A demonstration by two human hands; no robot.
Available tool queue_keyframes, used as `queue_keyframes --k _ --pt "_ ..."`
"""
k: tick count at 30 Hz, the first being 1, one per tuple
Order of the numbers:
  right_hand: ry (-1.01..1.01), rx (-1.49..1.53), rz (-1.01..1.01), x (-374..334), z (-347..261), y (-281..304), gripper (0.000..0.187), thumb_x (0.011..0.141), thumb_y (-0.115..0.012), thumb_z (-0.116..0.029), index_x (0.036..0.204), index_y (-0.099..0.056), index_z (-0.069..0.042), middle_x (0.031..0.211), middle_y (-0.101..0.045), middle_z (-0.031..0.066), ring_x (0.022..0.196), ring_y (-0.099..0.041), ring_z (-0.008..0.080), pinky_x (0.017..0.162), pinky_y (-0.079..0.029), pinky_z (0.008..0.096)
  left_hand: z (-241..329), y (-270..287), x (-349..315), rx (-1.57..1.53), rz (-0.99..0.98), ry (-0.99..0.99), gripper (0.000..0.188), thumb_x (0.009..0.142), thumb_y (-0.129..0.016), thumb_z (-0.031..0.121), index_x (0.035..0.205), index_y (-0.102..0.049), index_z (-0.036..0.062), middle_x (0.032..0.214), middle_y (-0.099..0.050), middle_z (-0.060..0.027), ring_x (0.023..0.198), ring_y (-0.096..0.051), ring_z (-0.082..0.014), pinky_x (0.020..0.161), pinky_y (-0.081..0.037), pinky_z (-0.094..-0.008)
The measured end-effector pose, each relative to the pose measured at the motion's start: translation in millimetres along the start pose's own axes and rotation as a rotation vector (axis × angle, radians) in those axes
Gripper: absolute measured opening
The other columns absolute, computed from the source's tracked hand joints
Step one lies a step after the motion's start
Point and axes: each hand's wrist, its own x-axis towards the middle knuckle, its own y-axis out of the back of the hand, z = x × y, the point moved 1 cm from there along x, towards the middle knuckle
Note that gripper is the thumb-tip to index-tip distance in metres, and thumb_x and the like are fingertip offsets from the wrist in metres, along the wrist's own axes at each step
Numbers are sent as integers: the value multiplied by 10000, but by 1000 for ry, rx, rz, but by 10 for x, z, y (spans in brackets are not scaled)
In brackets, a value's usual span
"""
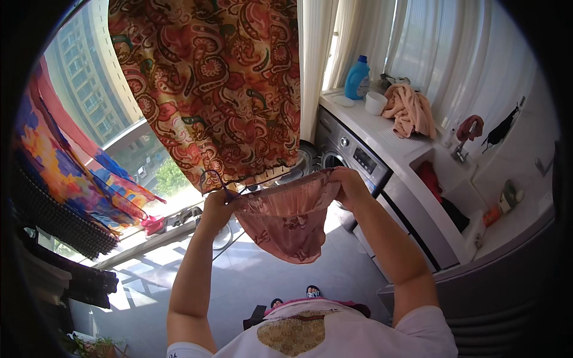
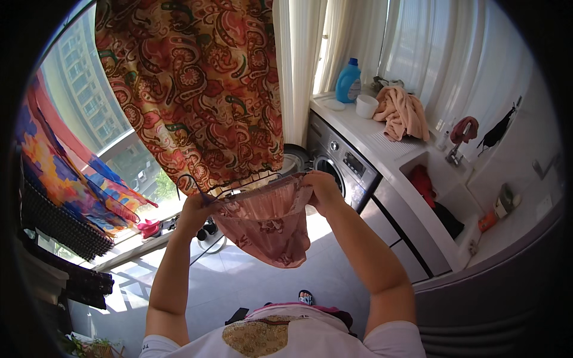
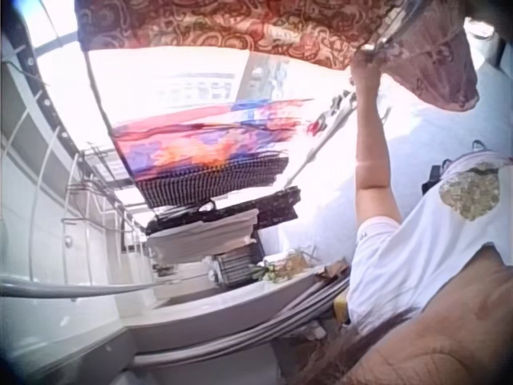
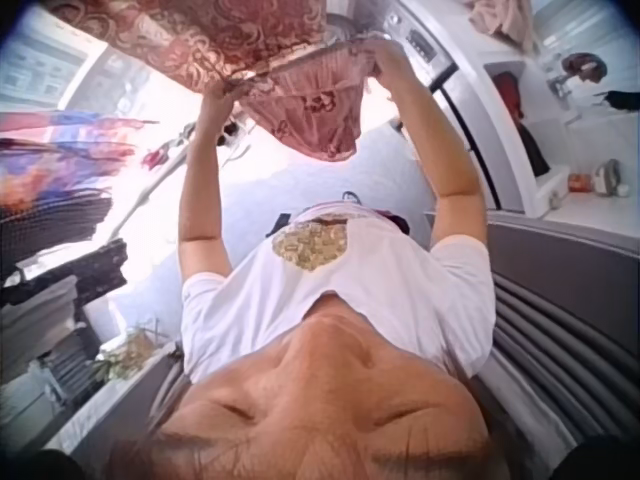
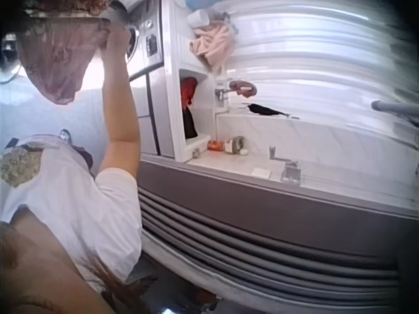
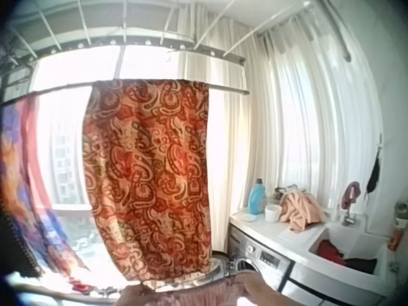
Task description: The person removes several items of clothing from a washing machine and hangs them on hangers on a laundry rack.
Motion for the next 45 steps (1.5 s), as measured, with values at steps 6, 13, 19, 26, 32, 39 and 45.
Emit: queue_keyframes --k 6,13,19,26,32,39,45 --pt "711 -1060 173 -7 -358 -62 171 734 -596 -42 903 -616 -57 799 -614 112 726 -608 258 634 -494 313 128 30 135 184 190 -206 183 741 -694 109 874 -658 -11 726 -651 -91 651 -587 -142 615 -450 -288" --pt "207 -1996 -322 -95 -91 -200 442 650 -717 -382 1039 -645 -184 1007 -651 70 971 -612 254 807 -494 360 498 -131 116 24 118 -231 145 752 -674 95 861 -661 1 753 -662 -80 684 -603 -137 636 -458 -273" --pt "444 -1071 -328 70 860 -439 346 730 -653 -268 973 -632 -23 855 -644 137 817 -617 278 728 -472 352 799 -572 27 82 -31 -236 155 755 -668 38 897 -642 -17 808 -665 -59 750 -616 -118 701 -478 -248" --pt "125 -313 -200 -48 427 -537 156 860 -526 -103 910 -627 5 797 -636 74 626 -606 141 585 -491 251 92 -324 68 462 406 -426 183 692 -638 81 872 -651 54 816 -631 -131 759 -608 -318 666 -477 -383" --pt "359 -77 39 -174 -251 -430 197 821 -477 -72 873 -646 14 752 -636 70 632 -591 131 586 -455 243 -1053 -260 24 626 379 -146 101 719 -625 130 796 -621 65 725 -637 -128 743 -610 -323 640 -477 -402" --pt "477 -716 86 127 -51 76 151 706 -638 -85 830 -664 -3 721 -641 72 622 -590 137 596 -463 256 -290 -363 -26 -81 131 82 196 882 -598 206 858 -667 24 664 -581 15 621 -483 -75 615 -374 -219" --pt "404 -586 284 253 -238 407 181 656 -668 -119 782 -671 11 675 -618 62 601 -551 110 564 -434 241 6 -373 -145 -142 -3 -120 241 893 -593 238 910 -679 14 604 -543 28 536 -419 -31 490 -321 -195"
